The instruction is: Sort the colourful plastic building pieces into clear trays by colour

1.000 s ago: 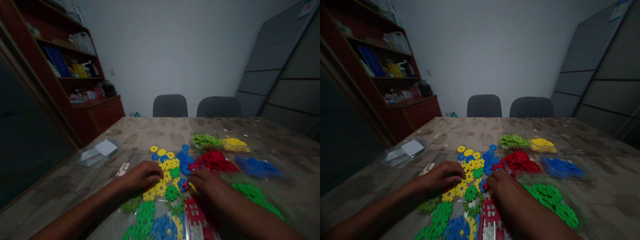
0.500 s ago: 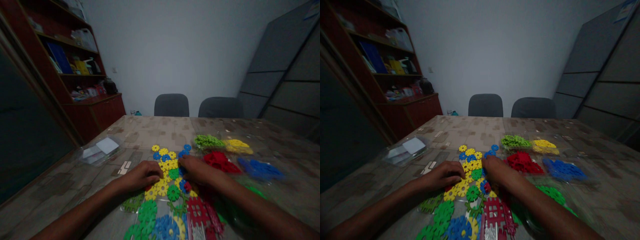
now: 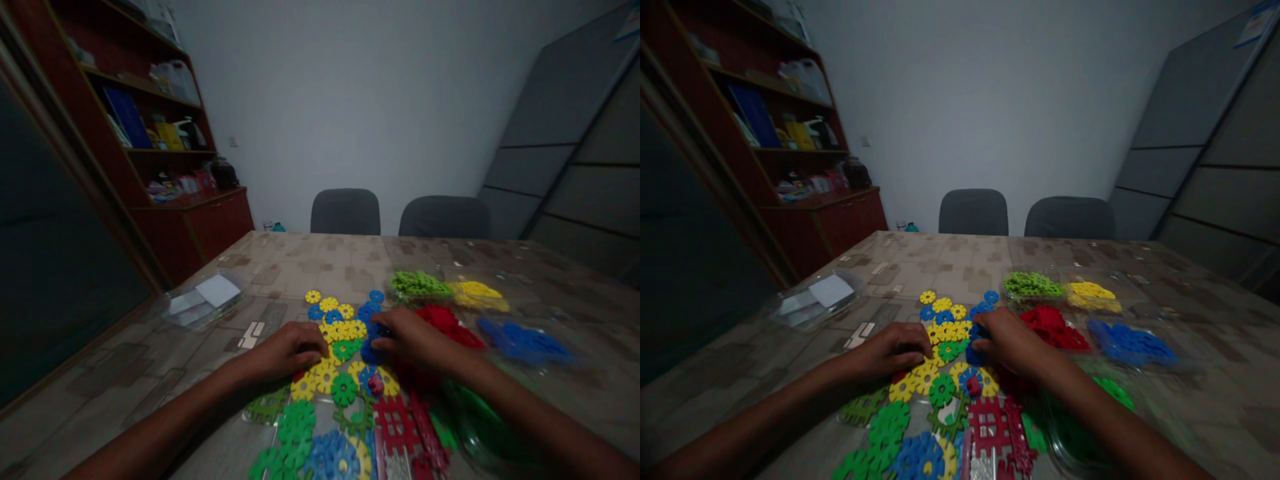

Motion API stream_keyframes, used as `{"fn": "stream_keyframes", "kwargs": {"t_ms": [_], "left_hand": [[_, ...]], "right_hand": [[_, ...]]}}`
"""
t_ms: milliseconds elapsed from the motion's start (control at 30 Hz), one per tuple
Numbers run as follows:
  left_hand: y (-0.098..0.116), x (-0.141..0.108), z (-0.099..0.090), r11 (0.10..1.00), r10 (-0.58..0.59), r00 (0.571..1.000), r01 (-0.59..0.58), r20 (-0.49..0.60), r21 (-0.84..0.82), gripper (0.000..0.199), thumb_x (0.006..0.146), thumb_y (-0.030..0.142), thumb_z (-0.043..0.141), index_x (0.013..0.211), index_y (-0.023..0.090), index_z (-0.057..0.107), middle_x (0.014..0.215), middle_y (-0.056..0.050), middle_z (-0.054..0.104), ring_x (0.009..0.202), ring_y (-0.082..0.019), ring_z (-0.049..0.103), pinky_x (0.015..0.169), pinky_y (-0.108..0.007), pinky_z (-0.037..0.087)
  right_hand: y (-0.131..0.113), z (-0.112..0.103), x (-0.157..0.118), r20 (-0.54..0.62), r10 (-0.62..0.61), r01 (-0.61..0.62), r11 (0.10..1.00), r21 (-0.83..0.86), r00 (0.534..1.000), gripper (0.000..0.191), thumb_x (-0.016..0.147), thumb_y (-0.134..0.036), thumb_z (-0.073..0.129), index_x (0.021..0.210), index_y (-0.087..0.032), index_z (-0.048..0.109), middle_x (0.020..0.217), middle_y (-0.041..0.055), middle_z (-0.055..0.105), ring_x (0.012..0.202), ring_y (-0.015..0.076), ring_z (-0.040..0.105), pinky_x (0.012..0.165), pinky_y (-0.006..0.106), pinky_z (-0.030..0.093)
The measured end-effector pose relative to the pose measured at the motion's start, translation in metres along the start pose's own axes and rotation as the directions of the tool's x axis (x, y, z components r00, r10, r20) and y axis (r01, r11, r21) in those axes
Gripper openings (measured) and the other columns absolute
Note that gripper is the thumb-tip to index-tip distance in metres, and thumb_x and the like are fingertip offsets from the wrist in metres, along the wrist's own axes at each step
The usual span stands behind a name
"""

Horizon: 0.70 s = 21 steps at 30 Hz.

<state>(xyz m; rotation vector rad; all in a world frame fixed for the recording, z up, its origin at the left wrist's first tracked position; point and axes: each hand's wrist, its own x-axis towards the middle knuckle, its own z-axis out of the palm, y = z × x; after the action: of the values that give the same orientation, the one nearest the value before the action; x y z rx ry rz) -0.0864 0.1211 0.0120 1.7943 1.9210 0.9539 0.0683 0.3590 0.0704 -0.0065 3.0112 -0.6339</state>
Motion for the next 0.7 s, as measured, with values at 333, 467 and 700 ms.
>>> {"fn": "stream_keyframes", "kwargs": {"t_ms": [333, 467, 700], "left_hand": [[-0.002, 0.001, 0.0, 1.0, -0.002, 1.0, 0.002, -0.005, -0.008, 0.017, 0.096, 0.021, 0.057, 0.094, 0.018, 0.073, 0.092, -0.005, 0.07, 0.088, -0.019, 0.065, 0.081, -0.028, 0.048], [-0.003, 0.001, 0.002, 1.0, 0.003, 1.0, -0.003, -0.008, 0.001, 0.017, 0.096, 0.021, 0.057, 0.094, 0.018, 0.073, 0.092, -0.005, 0.07, 0.088, -0.019, 0.065, 0.081, -0.028, 0.048], [-0.006, 0.001, 0.001, 1.0, 0.025, 1.0, -0.025, 0.001, 0.018, 0.017, 0.097, 0.023, 0.057, 0.096, 0.018, 0.073, 0.091, -0.005, 0.07, 0.088, -0.019, 0.065, 0.081, -0.028, 0.047]], "right_hand": [[0.096, -0.063, -0.082, -0.429, 0.264, -0.265, 0.962, 0.058, 0.864, 0.037, 0.093, -0.053, 0.052, 0.102, -0.021, 0.067, 0.079, 0.0119, 0.075, 0.064, 0.027, 0.068, 0.065, 0.041, 0.049], [0.156, -0.079, -0.123, -0.512, 0.45, -0.483, 0.872, 0.075, 0.732, 0.062, 0.083, -0.08, 0.035, 0.097, -0.026, 0.062, 0.066, 0.0126, 0.071, 0.059, 0.0319, 0.069, 0.061, 0.046, 0.048], [0.193, -0.085, -0.14, -0.484, 0.491, -0.537, 0.842, 0.051, 0.724, 0.04, 0.069, -0.059, 0.048, 0.09, -0.028, 0.062, 0.088, 0.015, 0.078, 0.081, 0.0436, 0.074, 0.076, 0.056, 0.055]]}}
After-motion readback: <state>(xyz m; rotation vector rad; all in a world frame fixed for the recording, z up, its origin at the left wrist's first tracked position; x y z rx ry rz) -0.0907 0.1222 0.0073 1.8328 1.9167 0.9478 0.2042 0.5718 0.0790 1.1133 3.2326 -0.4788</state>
